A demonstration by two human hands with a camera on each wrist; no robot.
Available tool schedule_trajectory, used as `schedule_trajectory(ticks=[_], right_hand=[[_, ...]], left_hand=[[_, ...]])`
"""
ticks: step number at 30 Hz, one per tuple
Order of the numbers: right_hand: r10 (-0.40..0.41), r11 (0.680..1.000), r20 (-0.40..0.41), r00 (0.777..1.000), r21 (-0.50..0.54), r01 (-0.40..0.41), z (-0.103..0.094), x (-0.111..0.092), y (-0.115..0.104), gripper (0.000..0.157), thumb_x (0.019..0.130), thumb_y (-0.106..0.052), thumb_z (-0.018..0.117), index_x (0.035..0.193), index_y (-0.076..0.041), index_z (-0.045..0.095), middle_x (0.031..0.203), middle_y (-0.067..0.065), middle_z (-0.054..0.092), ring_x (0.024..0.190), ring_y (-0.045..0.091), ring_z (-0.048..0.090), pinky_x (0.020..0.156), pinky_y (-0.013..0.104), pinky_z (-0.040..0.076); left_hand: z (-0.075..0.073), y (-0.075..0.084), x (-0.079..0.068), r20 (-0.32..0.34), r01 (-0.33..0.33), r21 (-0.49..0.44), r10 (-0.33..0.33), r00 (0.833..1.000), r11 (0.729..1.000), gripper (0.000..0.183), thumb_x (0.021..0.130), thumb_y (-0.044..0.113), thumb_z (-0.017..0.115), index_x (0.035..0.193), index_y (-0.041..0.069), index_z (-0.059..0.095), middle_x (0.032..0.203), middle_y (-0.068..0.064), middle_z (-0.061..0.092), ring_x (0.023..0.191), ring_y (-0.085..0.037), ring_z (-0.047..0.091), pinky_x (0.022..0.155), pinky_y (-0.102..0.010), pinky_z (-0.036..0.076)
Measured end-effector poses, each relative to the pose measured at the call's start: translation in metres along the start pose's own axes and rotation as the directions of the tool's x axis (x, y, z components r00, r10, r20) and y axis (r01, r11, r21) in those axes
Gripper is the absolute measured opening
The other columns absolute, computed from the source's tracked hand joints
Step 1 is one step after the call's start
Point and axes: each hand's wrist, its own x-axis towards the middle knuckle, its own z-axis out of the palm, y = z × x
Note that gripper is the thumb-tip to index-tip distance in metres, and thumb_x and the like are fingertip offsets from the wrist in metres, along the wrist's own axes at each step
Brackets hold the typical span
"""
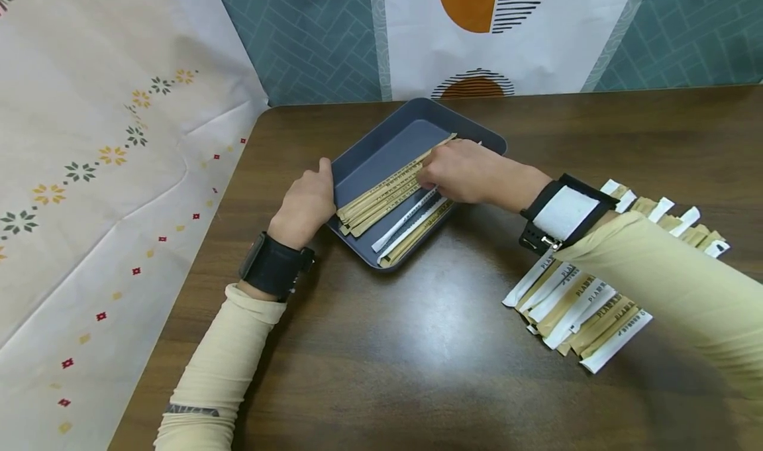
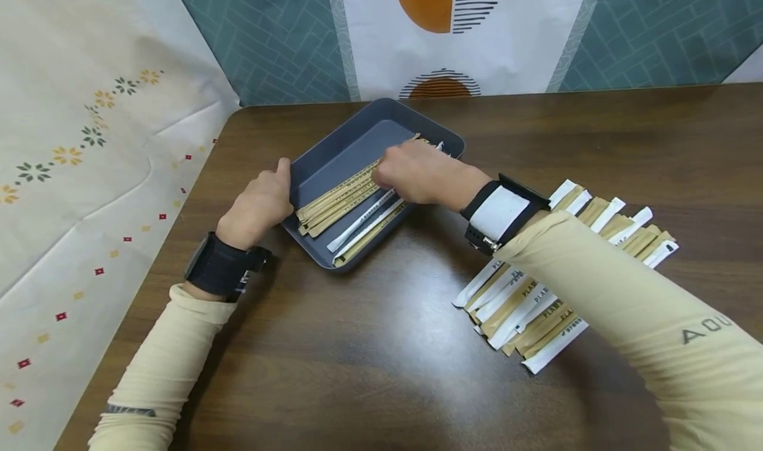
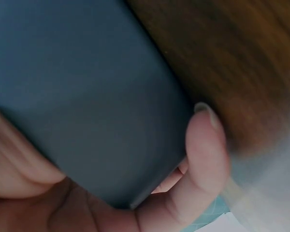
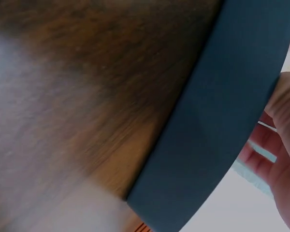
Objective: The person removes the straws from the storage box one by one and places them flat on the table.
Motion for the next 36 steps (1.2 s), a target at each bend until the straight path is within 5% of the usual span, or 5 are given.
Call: schedule_trajectory(ticks=[12,22,24,29,36], right_hand=[[-0.133,0.989,-0.341,0.931,-0.106,0.103,-0.036,-0.053,0.016,0.017,0.079,0.009,0.069,0.092,-0.002,0.067,0.084,0.011,0.066,0.081,0.031,0.056,0.071,0.045,0.048],[-0.135,0.989,-0.400,0.907,-0.109,0.099,-0.042,-0.115,0.016,0.023,0.069,0.004,0.074,0.089,-0.004,0.067,0.079,0.007,0.063,0.074,0.027,0.055,0.063,0.044,0.047],[-0.132,0.989,-0.411,0.902,-0.119,0.091,-0.039,-0.128,0.017,0.007,0.084,-0.008,0.069,0.088,-0.004,0.067,0.079,0.007,0.063,0.074,0.027,0.055,0.064,0.045,0.046],[-0.104,0.987,-0.425,0.899,-0.155,0.041,-0.032,-0.158,0.017,0.063,0.104,-0.045,0.023,0.084,-0.005,0.067,0.078,0.007,0.065,0.073,0.027,0.057,0.064,0.044,0.046],[-0.047,0.983,-0.417,0.908,-0.179,-0.031,-0.020,-0.193,0.017,0.072,0.103,-0.047,0.016,0.077,-0.006,0.069,0.075,0.008,0.066,0.069,0.026,0.059,0.061,0.044,0.047]], left_hand=[[-0.003,0.001,0.000,0.030,0.022,-0.006,-0.022,0.999,1.000,0.051,0.093,0.001,0.051,0.137,-0.004,0.027,0.107,-0.029,0.058,0.085,-0.035,0.062,0.068,-0.041,0.051],[-0.003,-0.002,0.000,0.010,0.007,0.001,-0.007,1.000,1.000,0.049,0.093,0.001,0.050,0.136,-0.006,0.028,0.104,-0.029,0.059,0.084,-0.036,0.063,0.069,-0.043,0.051],[-0.004,-0.002,0.000,0.014,0.011,-0.005,-0.011,1.000,1.000,0.050,0.094,0.002,0.049,0.138,-0.005,0.026,0.106,-0.029,0.058,0.086,-0.036,0.063,0.069,-0.042,0.051],[-0.003,0.000,0.001,0.035,0.019,-0.017,-0.018,0.999,1.000,0.053,0.094,0.002,0.049,0.140,-0.004,0.024,0.110,-0.029,0.058,0.087,-0.034,0.062,0.069,-0.041,0.050],[-0.002,-0.001,0.001,0.033,0.019,-0.020,-0.018,0.999,1.000,0.051,0.093,0.001,0.050,0.138,-0.004,0.025,0.107,-0.028,0.058,0.084,-0.033,0.061,0.066,-0.040,0.050]])
